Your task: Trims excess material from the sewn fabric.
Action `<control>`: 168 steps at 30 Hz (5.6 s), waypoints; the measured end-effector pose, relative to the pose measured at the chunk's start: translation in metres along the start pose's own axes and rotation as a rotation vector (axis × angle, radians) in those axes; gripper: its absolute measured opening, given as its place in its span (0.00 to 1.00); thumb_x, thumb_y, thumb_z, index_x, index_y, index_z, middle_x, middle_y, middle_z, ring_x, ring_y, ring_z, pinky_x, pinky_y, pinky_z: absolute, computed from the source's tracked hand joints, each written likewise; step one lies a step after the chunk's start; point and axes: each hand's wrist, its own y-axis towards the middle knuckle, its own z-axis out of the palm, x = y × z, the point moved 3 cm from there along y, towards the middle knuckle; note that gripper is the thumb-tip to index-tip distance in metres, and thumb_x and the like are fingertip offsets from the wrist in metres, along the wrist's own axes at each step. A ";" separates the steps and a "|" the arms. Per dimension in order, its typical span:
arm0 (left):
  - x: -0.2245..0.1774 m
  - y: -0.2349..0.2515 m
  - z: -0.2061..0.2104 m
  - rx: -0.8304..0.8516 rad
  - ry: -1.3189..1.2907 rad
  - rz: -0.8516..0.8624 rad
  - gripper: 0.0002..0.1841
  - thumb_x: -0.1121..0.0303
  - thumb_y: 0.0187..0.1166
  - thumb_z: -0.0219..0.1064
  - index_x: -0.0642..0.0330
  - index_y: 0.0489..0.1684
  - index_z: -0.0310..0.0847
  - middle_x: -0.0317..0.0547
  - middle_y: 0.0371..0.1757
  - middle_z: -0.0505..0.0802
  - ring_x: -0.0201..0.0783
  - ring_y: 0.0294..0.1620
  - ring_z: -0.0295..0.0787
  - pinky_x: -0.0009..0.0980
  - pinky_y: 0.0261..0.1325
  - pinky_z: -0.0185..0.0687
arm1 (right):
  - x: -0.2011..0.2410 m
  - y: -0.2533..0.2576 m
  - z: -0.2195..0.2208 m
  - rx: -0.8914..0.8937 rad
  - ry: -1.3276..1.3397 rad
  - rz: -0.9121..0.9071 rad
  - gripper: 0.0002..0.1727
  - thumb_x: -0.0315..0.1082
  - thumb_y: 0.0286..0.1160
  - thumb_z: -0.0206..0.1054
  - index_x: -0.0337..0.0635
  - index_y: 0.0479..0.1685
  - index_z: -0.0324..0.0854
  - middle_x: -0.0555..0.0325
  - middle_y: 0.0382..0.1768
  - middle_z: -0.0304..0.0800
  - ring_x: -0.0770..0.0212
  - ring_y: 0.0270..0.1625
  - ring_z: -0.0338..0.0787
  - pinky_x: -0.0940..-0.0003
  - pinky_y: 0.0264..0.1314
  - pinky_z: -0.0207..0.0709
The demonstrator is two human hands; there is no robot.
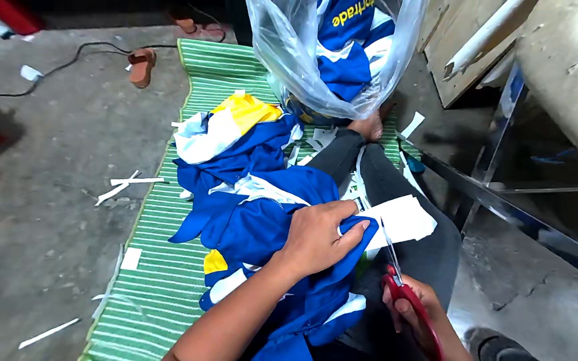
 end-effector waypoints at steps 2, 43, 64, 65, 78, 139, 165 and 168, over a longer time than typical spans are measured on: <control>0.001 0.000 -0.001 0.014 -0.017 0.003 0.14 0.55 0.81 0.63 0.51 0.27 0.84 0.31 0.22 0.82 0.29 0.24 0.80 0.33 0.25 0.71 | 0.000 0.000 0.001 -0.008 -0.004 -0.009 0.21 0.61 0.71 0.73 0.54 0.34 0.84 0.78 0.18 0.81 0.83 0.15 0.77 0.85 0.15 0.73; 0.011 -0.045 -0.153 -1.001 -1.138 -0.224 0.14 0.60 0.95 0.48 0.50 0.55 0.81 0.39 0.51 0.95 0.36 0.57 0.94 0.34 0.65 0.89 | 0.086 0.112 0.102 -0.034 0.014 -0.619 0.11 0.30 0.69 0.76 0.42 0.49 0.89 0.65 0.48 0.98 0.78 0.34 0.92 0.81 0.35 0.87; -0.016 -0.029 -0.110 -0.524 -0.593 -0.006 0.07 0.68 0.85 0.64 0.56 0.41 0.88 0.33 0.41 0.90 0.24 0.42 0.86 0.25 0.46 0.85 | 0.168 0.132 0.113 0.000 -0.271 -0.820 0.08 0.34 0.63 0.78 0.48 0.40 0.88 0.76 0.29 0.89 0.85 0.28 0.83 0.88 0.29 0.79; -0.016 -0.028 -0.107 -0.474 -0.527 0.022 0.06 0.68 0.85 0.64 0.60 0.43 0.86 0.35 0.42 0.89 0.25 0.43 0.86 0.26 0.47 0.85 | 0.168 0.132 0.108 -0.002 -0.275 -0.814 0.06 0.34 0.65 0.76 0.49 0.38 0.87 0.77 0.28 0.89 0.86 0.27 0.83 0.89 0.28 0.79; 0.007 -0.081 -0.170 -0.625 0.498 -0.021 0.08 0.66 0.72 0.69 0.60 0.41 0.85 0.46 0.40 0.90 0.42 0.43 0.87 0.45 0.46 0.83 | 0.096 0.129 0.112 0.041 0.071 -0.815 0.06 0.28 0.70 0.73 0.50 0.42 0.89 0.64 0.47 0.99 0.68 0.50 0.97 0.71 0.52 0.91; 0.054 0.027 -0.064 0.259 -0.530 -0.562 0.07 0.83 0.69 0.73 0.60 0.36 0.89 0.32 0.31 0.95 0.21 0.32 0.90 0.21 0.41 0.89 | 0.024 0.034 -0.042 -0.163 -0.499 0.003 0.20 0.56 0.61 0.78 0.48 0.34 0.87 0.80 0.23 0.85 0.89 0.23 0.79 0.90 0.24 0.72; 0.070 0.024 -0.067 0.099 -0.395 -0.698 0.07 0.70 0.68 0.79 0.59 0.38 0.89 0.39 0.33 0.93 0.28 0.33 0.89 0.32 0.42 0.86 | 0.025 -0.040 -0.002 0.039 -0.652 0.181 0.42 0.72 0.65 0.69 0.35 0.49 0.83 0.73 0.23 0.77 0.86 0.23 0.72 0.86 0.26 0.69; 0.072 0.024 -0.065 0.104 -0.381 -0.698 0.08 0.68 0.68 0.79 0.60 0.37 0.89 0.40 0.33 0.93 0.30 0.34 0.89 0.35 0.42 0.85 | 0.025 -0.041 0.001 0.024 -0.689 0.185 0.42 0.72 0.63 0.70 0.35 0.49 0.83 0.73 0.23 0.77 0.85 0.22 0.71 0.86 0.25 0.68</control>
